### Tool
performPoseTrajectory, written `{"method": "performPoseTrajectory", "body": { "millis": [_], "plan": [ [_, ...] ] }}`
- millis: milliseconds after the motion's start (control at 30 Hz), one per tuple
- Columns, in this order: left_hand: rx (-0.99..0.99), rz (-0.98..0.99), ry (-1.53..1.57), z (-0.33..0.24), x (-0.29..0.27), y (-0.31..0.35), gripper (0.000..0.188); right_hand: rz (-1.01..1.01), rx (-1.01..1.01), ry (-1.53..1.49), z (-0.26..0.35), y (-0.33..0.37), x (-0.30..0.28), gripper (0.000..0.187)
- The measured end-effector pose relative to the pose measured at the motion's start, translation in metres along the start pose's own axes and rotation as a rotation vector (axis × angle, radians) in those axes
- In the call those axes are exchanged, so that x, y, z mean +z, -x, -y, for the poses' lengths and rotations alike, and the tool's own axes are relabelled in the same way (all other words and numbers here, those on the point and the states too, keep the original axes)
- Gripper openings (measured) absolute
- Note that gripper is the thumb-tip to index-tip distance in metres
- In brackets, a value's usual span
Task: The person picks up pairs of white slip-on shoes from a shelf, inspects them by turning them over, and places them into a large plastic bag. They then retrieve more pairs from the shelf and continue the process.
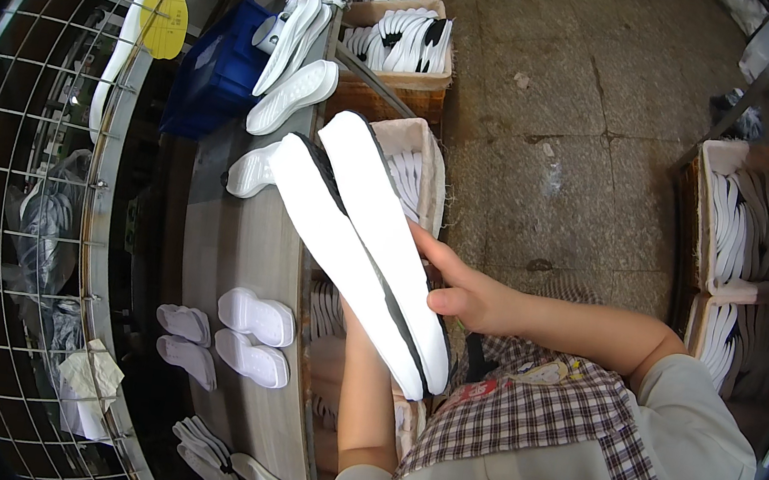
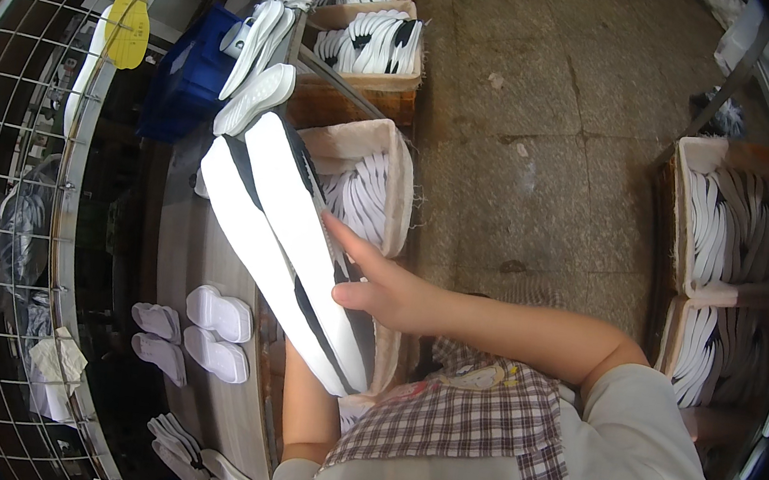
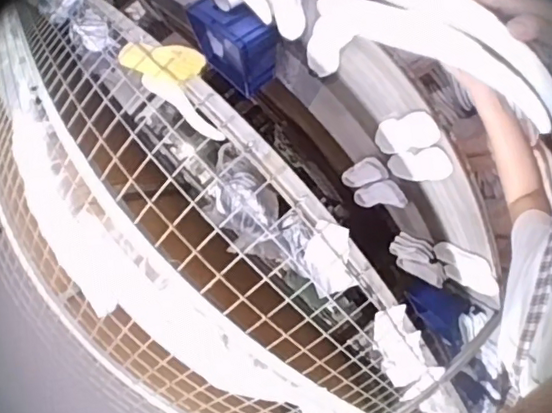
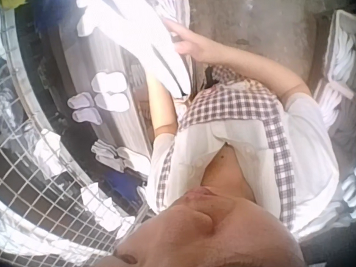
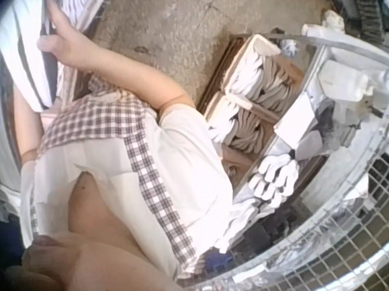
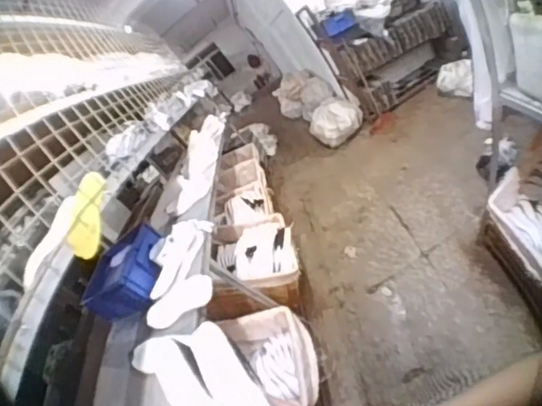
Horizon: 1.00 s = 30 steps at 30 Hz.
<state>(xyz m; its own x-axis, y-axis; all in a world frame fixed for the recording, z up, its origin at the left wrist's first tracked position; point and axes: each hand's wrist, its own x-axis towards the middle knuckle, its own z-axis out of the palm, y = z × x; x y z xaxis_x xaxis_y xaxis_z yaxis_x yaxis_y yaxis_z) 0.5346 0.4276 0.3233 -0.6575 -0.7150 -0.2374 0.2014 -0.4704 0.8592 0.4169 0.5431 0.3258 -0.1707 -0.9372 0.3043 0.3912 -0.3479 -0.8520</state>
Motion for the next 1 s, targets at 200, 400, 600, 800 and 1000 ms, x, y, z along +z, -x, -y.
{"method": "performPoseTrajectory", "body": {
  "millis": [200,400,600,800,1000],
  "plan": [
    [0.083,-0.09,-0.105,-0.002,0.008,0.002,0.034,-0.04,0.153,-0.179,0.003,-0.004,0.002,0.089],
    [-0.094,0.009,-0.044,0.001,0.002,0.005,0.036,-0.11,0.676,-0.724,0.001,-0.008,-0.011,0.08],
    [-0.29,-0.078,0.001,0.022,0.003,0.005,0.037,-0.3,0.932,-0.907,-0.006,-0.003,-0.023,0.082],
    [-0.374,-0.172,0.038,0.027,0.007,0.009,0.037,-0.341,0.995,-0.891,-0.008,0.001,-0.023,0.082],
    [-0.359,-0.129,-0.001,0.026,0.005,0.013,0.037,-0.335,0.952,-0.784,-0.003,0.0,-0.022,0.078]
  ]
}}
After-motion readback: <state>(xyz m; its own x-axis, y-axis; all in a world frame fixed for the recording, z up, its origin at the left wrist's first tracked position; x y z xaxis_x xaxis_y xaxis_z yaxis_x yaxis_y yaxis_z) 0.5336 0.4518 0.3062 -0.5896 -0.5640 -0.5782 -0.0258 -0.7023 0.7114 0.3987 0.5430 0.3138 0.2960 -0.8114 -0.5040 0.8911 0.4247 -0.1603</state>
